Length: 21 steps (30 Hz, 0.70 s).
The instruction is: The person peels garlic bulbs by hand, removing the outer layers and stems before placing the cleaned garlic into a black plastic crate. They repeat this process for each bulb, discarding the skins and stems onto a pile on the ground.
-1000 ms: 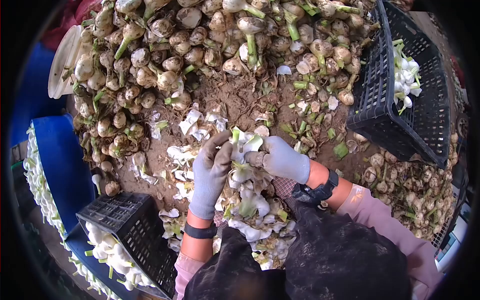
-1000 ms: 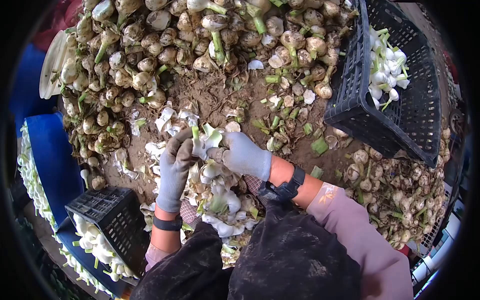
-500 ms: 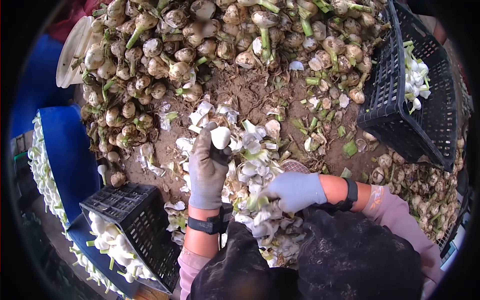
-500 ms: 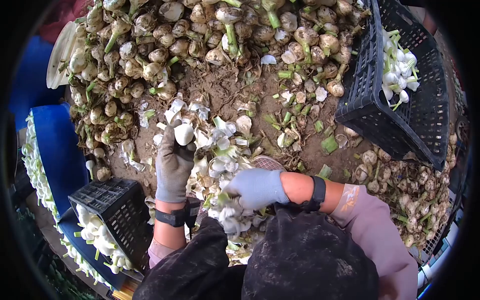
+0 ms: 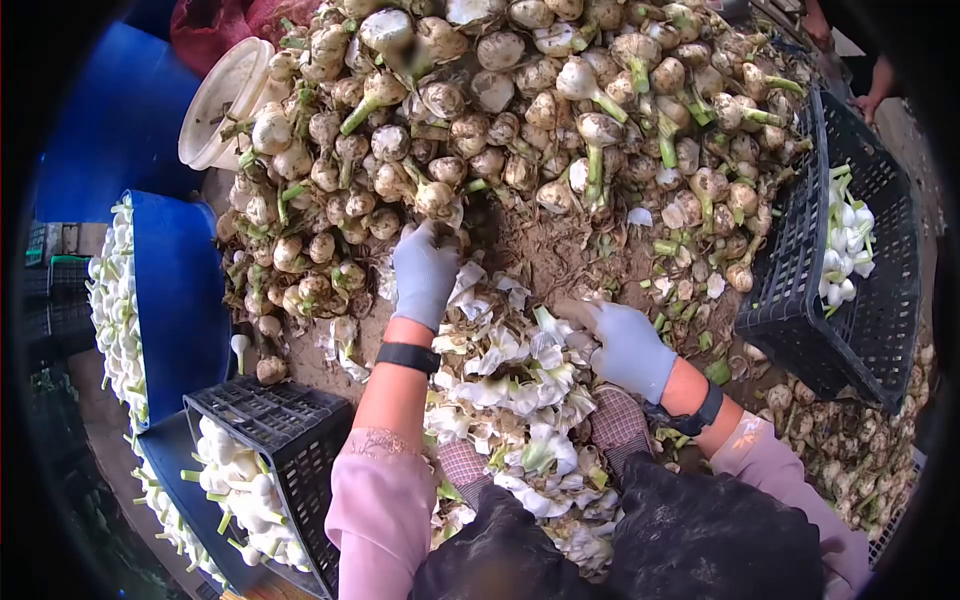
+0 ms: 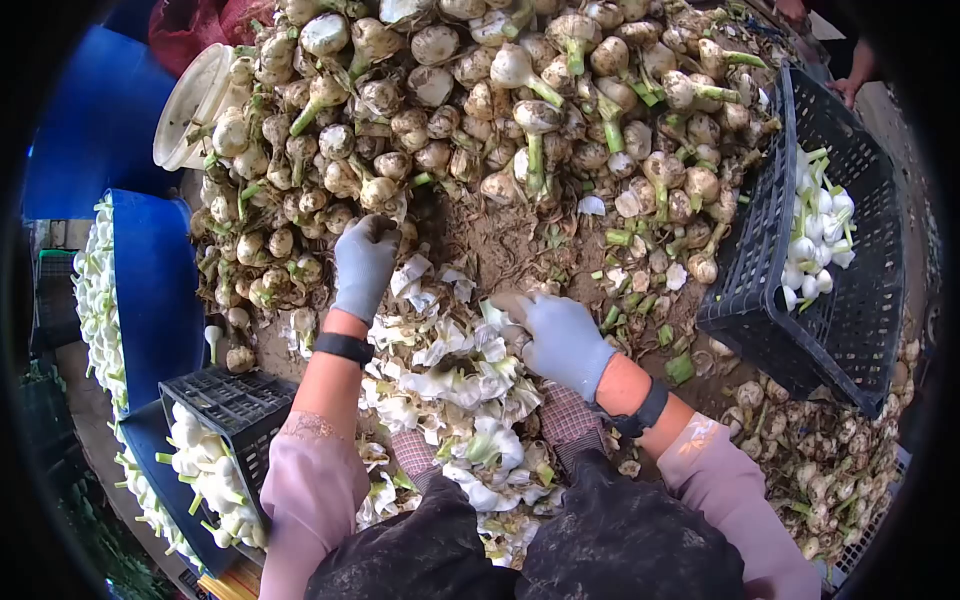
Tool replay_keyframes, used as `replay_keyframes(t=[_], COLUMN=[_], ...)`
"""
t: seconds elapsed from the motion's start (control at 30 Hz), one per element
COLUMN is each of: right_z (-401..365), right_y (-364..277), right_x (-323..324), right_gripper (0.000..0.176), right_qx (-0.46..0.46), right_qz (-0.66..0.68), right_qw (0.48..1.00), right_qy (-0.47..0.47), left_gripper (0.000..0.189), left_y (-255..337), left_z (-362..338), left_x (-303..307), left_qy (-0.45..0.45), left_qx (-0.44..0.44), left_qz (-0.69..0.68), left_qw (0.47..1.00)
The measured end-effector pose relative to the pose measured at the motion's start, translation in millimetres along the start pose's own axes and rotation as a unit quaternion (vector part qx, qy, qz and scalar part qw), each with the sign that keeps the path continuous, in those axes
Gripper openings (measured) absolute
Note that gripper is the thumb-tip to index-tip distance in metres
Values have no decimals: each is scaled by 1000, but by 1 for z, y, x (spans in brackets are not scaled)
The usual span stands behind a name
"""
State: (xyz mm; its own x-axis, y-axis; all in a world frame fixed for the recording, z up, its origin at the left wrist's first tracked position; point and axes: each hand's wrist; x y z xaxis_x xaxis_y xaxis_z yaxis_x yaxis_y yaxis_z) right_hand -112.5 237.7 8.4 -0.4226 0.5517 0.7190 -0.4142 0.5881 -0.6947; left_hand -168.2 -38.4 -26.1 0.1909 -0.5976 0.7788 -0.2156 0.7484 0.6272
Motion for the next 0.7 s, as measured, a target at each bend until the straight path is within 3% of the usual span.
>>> replay_keyframes(t=[0.03, 0.1, 0.17, 0.2, 0.23, 0.27, 0.3, 0.33, 0.37, 0.4, 0.43, 0.5, 0.57, 0.63, 0.67, 0.7], right_z=[14, 42, 56, 55, 51, 43, 40, 36, 32, 29, 22, 12, 7, 10, 8, 7], right_y=[-4, -18, -17, -16, -15, -3, -7, -11, -16, -21, -15, -20, -17, -28, -25, -24], right_x=[5, 15, 5, 2, -3, -13, -11, -8, -5, -1, -9, -15, -19, -2, -7, -15], right_gripper=[40, 43, 48, 47, 45, 24, 24, 19, 22, 29, 28, 28, 24, 22, 22, 19], right_qx=[4, -25, 15, -7, -29, 7, 14, -168, -337, -349, -304, -344, -301, -327, -324, -242], right_qz=[-3, -83, -79, -54, -29, -21, -25, 216, 440, 461, 484, 523, 483, 459, 457, 423], right_qw=[1000, 996, 997, 998, 995, 1000, 999, 961, 832, 816, 820, 779, 821, 821, 824, 873], right_qy=[5, -9, 14, -35, -90, -18, -16, -22, -28, -24, -39, -32, -48, -87, -82, -32], left_gripper=[17, 16, 27, 35, 52, 59, 66, 74, 70, 68, 65, 58, 55, 57, 61, 65], left_y=[16, 66, 90, 91, 90, 87, 81, 72, 71, 66, 63, 57, 71, 65, 58, 56], left_z=[-10, -41, -68, -77, -81, -87, -93, -96, -105, -116, -121, -123, -126, -131, -135, -135], left_x=[8, 25, 24, 20, 26, 30, 33, 30, 25, 15, 7, 4, 17, 18, 14, 13], left_qy=[-4, -96, -92, -101, -172, -138, -102, -95, -85, -123, -161, -146, -133, -143, -165, -184], left_qx=[-42, -35, -109, -68, 55, 31, 3, -101, -144, -104, -69, -43, -33, -16, 71, 158], left_qz=[-19, -25, -42, -107, -177, -201, -225, -147, -117, -167, -219, -228, -208, -259, -364, -461], left_qw=[999, 994, 989, 987, 967, 969, 969, 979, 979, 973, 960, 962, 968, 955, 914, 853])
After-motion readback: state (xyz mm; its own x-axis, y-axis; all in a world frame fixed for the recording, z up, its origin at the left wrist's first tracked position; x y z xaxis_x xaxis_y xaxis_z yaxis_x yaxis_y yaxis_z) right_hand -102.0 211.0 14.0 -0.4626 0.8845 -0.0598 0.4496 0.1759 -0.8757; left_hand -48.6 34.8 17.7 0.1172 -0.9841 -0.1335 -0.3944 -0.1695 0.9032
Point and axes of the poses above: each hand's wrist, its own z-axis towards the middle knuckle, its own x-axis out of the back of the hand, y = z × x, and after that the axes turned 2 degrees about y, right-handed
